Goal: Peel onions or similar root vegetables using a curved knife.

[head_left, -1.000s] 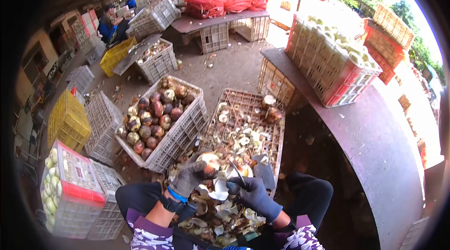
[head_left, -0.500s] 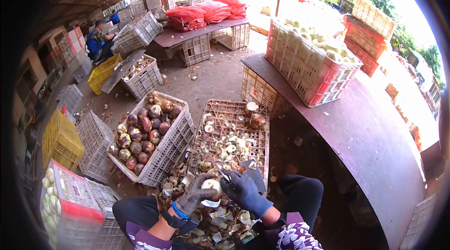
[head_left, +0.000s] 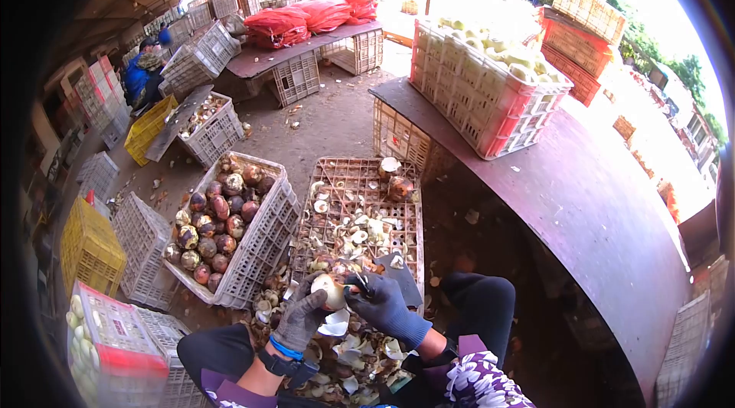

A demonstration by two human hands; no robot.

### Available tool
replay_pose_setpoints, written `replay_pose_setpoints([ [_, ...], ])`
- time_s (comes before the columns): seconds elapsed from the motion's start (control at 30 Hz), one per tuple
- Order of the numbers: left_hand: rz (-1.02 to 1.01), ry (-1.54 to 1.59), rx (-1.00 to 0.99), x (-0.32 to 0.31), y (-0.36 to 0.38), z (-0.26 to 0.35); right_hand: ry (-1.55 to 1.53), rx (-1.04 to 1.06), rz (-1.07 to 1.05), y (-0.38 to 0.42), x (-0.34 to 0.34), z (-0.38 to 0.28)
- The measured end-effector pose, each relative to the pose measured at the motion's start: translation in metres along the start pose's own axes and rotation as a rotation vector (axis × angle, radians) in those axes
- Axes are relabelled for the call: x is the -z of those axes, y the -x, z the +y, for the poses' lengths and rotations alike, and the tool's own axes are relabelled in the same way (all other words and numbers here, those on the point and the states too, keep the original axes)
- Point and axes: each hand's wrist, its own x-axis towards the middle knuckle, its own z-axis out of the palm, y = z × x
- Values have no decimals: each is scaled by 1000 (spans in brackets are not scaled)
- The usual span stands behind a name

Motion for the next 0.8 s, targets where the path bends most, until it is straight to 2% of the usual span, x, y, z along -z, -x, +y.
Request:
replay_pose_setpoints([
  [0.17, -52, -67, -59, 3, -1, -12, -57, -16, -47, 3, -4, 5],
  [0.2, -11, -78, -33, 3, -2, -11, -22, -46, -74, 2, -2, 3],
  [0.33, 51, -182, 7, -4, 2, 1, -115, 31, -17, -1, 3, -4],
  [0.43, 51, -211, 1, -5, 1, 3, -113, -9, 35, -4, 6, 0],
  [0.5, 29, -219, -14, -6, 0, 6, -113, -9, 151, -8, 11, 3],
  [0.53, -20, -148, 10, -5, -1, 10, -100, -58, 200, -9, 17, 3],
  [0.57, -58, -75, 27, -3, 0, 14, -67, -242, 147, -11, 26, -1],
  [0.6, -49, -15, 12, -5, 1, 16, -348, -327, 247, -12, 25, -6],
  [0.63, -37, 41, -6, -8, 5, 16, -443, -298, 292, -13, 24, 11],
  [0.67, 6, 52, -3, -7, 7, 16, -489, -407, 315, -13, 27, -2],
  [0.7, 35, 62, -8, -2, 5, 16, -433, -435, 257, -13, 26, -2],
  [0.73, -9, 140, -30, 4, 1, 14, -138, -363, 127, -10, 25, 3],
  [0.77, -4, 223, -36, 5, 0, 12, 157, -275, 4, -7, 21, 7],
  [0.8, 26, 236, -66, 2, -1, 11, 353, -84, 46, -3, 12, 5],
])
